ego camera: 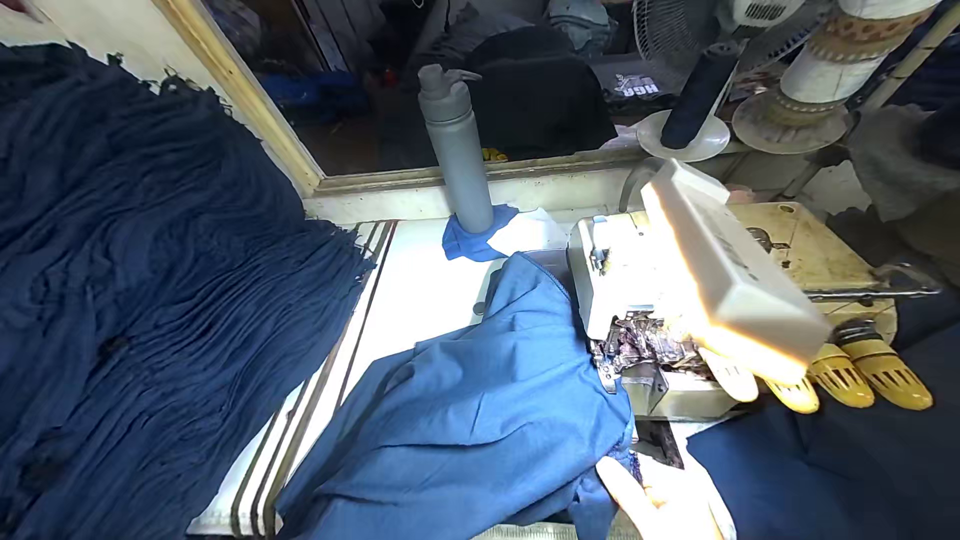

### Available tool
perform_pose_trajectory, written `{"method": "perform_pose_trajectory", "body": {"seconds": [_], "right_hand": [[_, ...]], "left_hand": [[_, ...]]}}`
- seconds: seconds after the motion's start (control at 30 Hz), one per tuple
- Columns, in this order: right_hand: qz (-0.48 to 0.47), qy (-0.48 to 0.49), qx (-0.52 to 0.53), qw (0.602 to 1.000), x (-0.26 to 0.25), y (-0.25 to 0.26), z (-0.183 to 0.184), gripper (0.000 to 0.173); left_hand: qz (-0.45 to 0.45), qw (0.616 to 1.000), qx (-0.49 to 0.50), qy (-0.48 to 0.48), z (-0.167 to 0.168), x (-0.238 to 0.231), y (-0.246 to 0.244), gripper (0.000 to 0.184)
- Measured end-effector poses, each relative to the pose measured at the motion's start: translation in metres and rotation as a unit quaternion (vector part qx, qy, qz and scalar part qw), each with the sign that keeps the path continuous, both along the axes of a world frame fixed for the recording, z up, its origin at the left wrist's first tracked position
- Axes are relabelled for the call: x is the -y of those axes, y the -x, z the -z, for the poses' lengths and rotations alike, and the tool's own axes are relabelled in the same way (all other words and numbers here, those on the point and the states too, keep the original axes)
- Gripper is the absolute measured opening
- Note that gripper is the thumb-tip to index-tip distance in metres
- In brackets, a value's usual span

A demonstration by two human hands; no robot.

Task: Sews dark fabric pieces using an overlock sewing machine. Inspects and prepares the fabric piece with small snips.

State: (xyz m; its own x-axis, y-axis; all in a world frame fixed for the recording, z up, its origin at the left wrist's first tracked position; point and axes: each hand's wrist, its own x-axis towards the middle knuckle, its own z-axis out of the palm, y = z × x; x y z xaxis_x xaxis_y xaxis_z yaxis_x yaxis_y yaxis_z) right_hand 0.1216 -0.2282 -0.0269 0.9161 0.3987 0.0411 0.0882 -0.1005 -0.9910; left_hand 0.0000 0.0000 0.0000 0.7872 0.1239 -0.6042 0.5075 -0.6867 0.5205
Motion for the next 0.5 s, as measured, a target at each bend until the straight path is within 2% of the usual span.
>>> {"method": "perform_pose_trajectory", "body": {"seconds": [0.1,0.17,0.2,0.23,0.27,0.3,0.33,0.43,0.5], "right_hand": [[-0.015,0.044,0.079,0.996,-0.001,0.0,0.007,0.02],[-0.027,0.058,0.107,0.992,-0.005,0.0,0.009,0.021],[-0.035,0.062,0.115,0.991,-0.008,0.0,0.01,0.023],[-0.038,0.065,0.125,0.989,-0.012,0.0,0.01,0.025],[-0.043,0.07,0.139,0.987,-0.016,-0.001,0.011,0.029],[-0.046,0.077,0.153,0.984,-0.02,0.0,0.012,0.033],[-0.045,0.081,0.169,0.981,-0.024,0.002,0.012,0.036],[-0.063,0.08,0.213,0.972,-0.034,0.008,0.009,0.032],[-0.11,0.082,0.215,0.967,-0.031,0.01,0.01,0.019]], "left_hand": [[0.038,0.998,0.046,-0.016,-0.023,-0.046,0.021,0.057],[0.047,0.989,0.142,0.014,-0.035,-0.093,0.02,0.039],[0.003,0.975,0.22,0.026,-0.033,-0.108,0.016,0.029],[-0.072,0.951,0.301,0.016,-0.032,-0.111,0.008,0.027],[-0.139,0.917,0.372,-0.038,-0.032,-0.102,-0.006,0.028],[-0.167,0.882,0.43,-0.093,-0.032,-0.083,-0.021,0.027],[-0.155,0.861,0.474,-0.099,-0.033,-0.058,-0.036,0.026],[-0.015,0.845,0.533,-0.02,-0.02,0.021,-0.077,0.032],[0.025,0.854,0.515,-0.066,0.001,0.053,-0.096,0.035]]}}
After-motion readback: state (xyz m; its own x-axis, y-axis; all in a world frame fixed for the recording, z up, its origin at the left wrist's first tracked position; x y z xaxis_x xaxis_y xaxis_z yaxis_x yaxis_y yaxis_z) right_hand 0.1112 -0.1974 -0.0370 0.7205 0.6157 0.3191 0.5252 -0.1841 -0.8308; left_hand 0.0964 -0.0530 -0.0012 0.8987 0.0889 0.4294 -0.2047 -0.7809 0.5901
